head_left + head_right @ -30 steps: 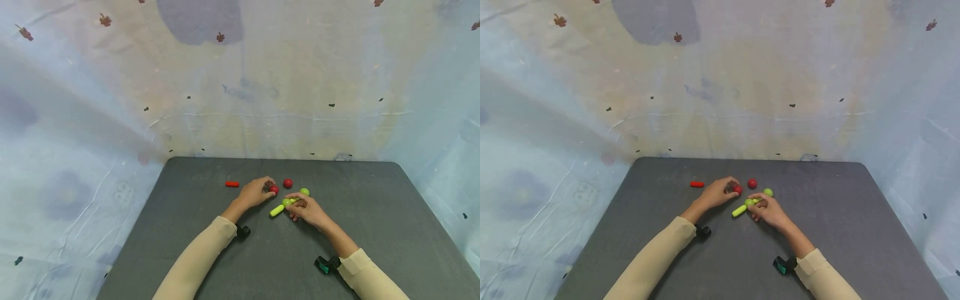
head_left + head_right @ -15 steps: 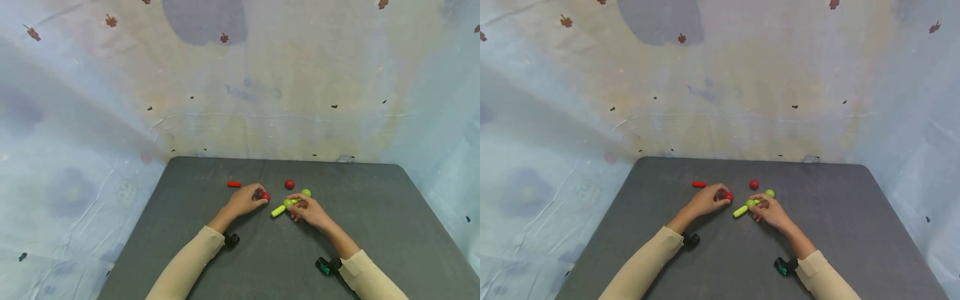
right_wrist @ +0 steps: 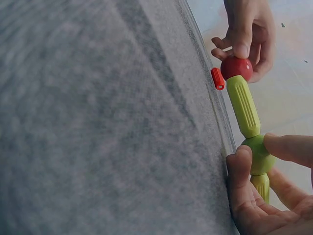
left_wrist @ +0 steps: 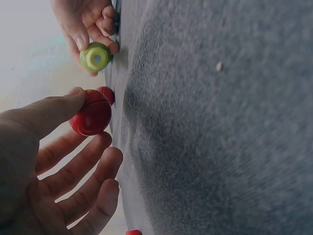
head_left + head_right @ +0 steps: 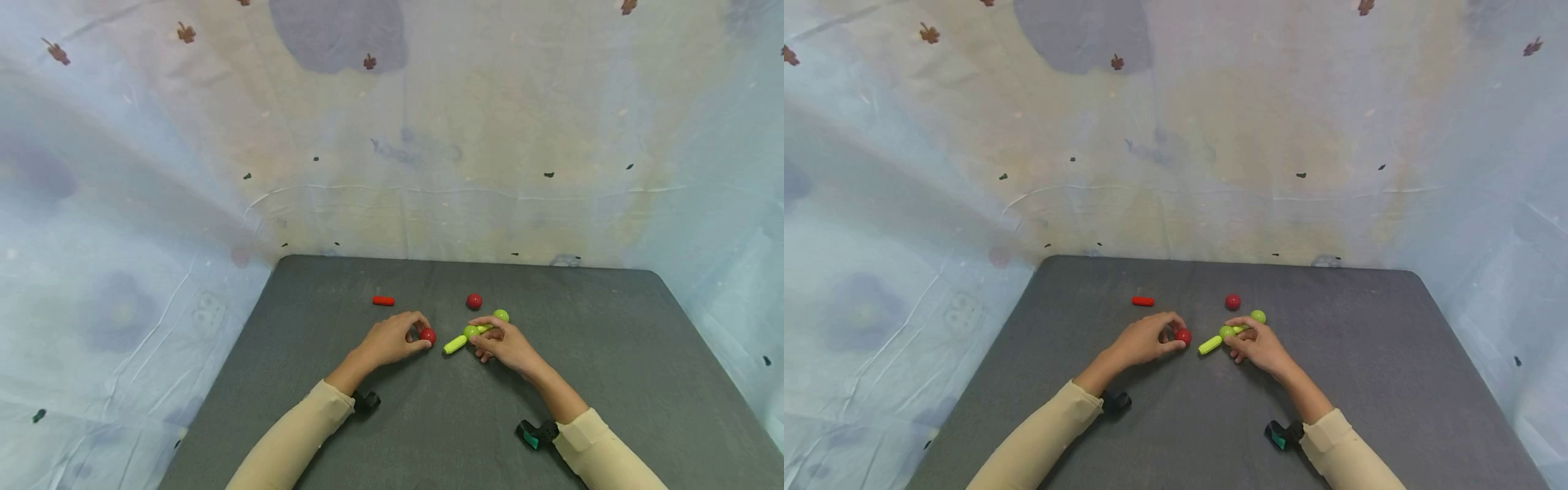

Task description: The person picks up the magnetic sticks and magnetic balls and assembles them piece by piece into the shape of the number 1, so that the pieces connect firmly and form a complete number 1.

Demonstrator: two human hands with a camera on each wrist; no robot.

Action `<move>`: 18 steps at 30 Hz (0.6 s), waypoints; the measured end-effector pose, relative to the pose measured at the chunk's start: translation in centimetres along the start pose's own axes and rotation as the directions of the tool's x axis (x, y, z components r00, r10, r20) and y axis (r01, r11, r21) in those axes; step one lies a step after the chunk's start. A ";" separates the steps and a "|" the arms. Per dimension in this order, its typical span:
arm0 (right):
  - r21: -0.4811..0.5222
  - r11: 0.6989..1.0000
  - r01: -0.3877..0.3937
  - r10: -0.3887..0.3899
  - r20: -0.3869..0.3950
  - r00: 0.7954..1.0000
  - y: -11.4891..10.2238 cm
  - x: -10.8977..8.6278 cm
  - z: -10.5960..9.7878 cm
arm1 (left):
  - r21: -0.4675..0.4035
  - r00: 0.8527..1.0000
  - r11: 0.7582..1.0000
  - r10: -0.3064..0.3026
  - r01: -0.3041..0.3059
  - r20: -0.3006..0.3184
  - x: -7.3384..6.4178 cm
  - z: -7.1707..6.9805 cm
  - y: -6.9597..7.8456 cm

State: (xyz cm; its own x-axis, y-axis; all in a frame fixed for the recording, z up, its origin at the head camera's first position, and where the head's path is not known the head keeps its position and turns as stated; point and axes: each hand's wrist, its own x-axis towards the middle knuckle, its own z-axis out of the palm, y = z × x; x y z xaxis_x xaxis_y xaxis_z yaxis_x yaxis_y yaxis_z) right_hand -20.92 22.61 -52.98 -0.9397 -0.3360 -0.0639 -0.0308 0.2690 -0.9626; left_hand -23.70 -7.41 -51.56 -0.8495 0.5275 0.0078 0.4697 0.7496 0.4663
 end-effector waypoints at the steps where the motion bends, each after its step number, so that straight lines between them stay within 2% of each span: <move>1: 0.004 1.000 0.002 -0.002 0.002 1.000 0.0 0.0 0.0 | 0.008 1.000 1.000 0.005 -0.005 0.000 -0.2 0.0 0.1; 9: 0.007 1.000 0.006 -0.006 0.003 1.000 0.0 0.0 0.0 | 0.015 0.999 1.000 -0.007 0.007 0.034 -1.1 0.2 0.8; 14: 0.008 1.000 -0.004 0.004 0.000 1.000 0.0 0.1 0.0 | 0.019 0.998 1.000 -0.020 0.019 0.064 -1.4 0.2 1.3; 18: 0.010 1.000 -0.011 0.011 -0.005 1.000 0.1 0.2 0.0 | 0.028 0.997 1.000 -0.008 0.006 0.072 -1.3 0.4 1.6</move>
State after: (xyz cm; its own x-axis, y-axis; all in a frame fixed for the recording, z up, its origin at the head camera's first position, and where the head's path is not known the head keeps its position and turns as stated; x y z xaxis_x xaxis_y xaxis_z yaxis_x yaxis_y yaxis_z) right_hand -21.10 22.61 -53.07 -0.9418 -0.3282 -0.0733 -0.0170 0.2641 -0.9643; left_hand -21.74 -6.79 -51.18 -0.8338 0.5487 -0.0602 0.4707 0.7637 0.4418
